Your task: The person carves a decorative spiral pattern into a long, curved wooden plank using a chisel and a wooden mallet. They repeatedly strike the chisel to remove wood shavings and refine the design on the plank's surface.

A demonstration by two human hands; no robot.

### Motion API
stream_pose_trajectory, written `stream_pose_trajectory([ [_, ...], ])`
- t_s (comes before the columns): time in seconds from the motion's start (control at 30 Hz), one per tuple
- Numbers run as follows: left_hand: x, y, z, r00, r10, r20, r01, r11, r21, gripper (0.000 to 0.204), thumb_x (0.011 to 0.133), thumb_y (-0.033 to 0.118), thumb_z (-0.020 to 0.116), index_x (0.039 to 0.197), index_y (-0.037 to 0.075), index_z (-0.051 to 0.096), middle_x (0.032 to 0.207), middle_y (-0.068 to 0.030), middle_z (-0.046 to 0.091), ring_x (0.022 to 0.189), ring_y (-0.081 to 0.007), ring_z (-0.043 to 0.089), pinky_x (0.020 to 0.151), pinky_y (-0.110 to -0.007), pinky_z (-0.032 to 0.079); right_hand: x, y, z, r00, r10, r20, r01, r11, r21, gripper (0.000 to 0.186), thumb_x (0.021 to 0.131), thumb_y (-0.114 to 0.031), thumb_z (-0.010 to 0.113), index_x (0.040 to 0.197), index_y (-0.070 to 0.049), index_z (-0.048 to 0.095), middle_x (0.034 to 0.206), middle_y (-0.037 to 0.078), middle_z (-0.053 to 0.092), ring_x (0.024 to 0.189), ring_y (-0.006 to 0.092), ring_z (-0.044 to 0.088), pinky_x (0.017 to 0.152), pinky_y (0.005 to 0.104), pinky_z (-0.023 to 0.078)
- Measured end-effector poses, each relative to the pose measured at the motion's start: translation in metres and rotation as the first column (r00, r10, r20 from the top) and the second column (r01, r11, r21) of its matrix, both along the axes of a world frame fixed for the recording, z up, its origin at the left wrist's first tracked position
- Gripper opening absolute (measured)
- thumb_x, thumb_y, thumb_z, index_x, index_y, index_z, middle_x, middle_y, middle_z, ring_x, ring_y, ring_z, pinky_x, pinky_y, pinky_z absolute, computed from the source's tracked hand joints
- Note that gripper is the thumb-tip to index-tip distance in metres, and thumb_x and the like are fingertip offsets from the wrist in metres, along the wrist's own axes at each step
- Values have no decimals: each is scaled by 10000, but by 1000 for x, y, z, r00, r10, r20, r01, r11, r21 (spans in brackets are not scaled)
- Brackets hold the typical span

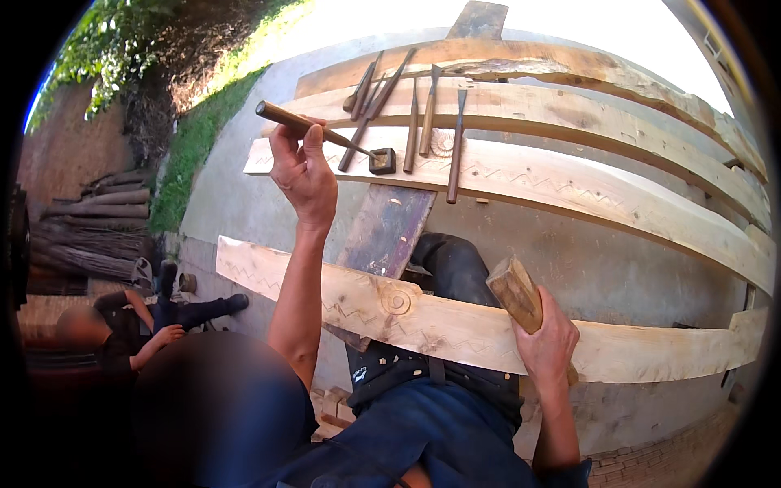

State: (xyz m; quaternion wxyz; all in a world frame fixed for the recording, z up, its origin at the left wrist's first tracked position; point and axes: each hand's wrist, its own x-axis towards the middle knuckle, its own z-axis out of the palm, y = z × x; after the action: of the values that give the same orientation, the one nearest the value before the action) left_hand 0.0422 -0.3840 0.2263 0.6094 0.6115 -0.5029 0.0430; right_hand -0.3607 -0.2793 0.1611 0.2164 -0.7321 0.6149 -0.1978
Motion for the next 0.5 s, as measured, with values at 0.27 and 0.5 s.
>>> stream_pose_trajectory([
  [0.27, 5, -9, -31, 997, 24, 69, -27, 999, 42, 211, 1124, 169, 680, 1229, -6, 627, 1029, -101, 800, 907, -160, 746, 781, -312, 613, 3, 0, 3, 1000, 2, -24, -2, 1000, 16, 629, 820, -192, 932, 1386, -78, 683, 1163, 188, 792, 1038, 408, 772, 919, 461, 589],
  [0.5, 14, -20, -49, 990, -121, -70, 129, 984, 121, 250, 1141, 213, 660, 1288, 12, 639, 1000, -76, 795, 937, -148, 738, 865, -309, 582, 6, 0, 4, 999, -15, -44, 17, 999, 50, 605, 834, -177, 920, 1384, -74, 687, 1157, 188, 798, 1051, 399, 779, 930, 449, 592],
])
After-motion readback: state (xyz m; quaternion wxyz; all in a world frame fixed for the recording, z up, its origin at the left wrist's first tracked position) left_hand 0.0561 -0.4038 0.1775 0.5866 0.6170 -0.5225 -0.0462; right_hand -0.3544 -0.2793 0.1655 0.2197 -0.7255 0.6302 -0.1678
